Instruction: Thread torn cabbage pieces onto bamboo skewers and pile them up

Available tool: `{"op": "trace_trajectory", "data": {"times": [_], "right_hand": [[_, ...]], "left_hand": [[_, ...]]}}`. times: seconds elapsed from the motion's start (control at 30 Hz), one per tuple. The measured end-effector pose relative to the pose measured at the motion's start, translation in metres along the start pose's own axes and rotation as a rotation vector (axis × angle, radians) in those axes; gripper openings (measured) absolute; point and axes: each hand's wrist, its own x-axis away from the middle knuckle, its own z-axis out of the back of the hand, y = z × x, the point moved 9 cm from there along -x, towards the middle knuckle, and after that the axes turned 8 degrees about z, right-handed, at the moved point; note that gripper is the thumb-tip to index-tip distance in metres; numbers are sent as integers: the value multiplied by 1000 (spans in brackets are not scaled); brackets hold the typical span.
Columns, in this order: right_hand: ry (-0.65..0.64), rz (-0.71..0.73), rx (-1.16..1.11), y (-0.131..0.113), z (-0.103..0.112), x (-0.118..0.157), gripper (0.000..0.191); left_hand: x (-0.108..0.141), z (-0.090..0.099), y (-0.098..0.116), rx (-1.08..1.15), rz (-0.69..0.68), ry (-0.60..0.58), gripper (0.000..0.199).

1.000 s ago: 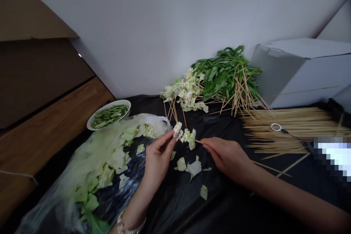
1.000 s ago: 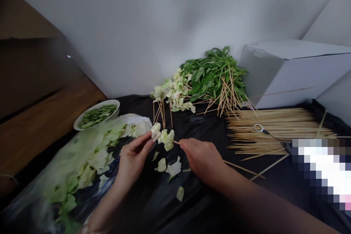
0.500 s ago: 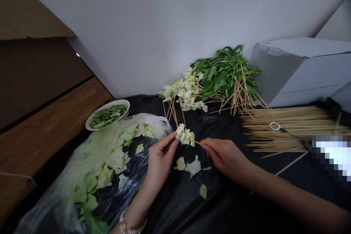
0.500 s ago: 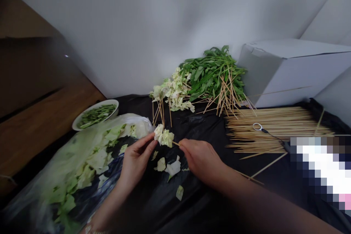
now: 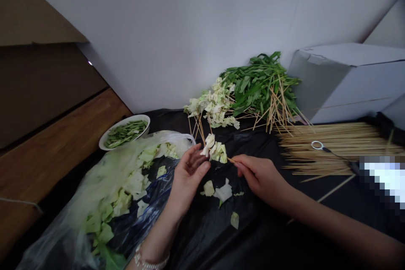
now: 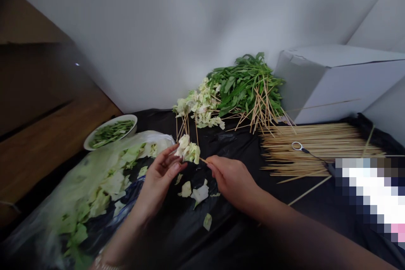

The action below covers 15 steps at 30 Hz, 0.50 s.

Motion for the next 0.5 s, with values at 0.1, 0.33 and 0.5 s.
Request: {"op": "trace_trajectory", "data": {"times": [0.1,0.33,0.5], "right_hand": [[-68,28,-39,-7,-9,1,27],[-153,80,39,-7,-11,-1,30],[-289,60,356,9,6,-11,24]], "left_hand": [[4,-16,-16,146,199,-108,62],[0,4,-6,251,182,22,40],[-5,28,10,291,68,129,42]]}}
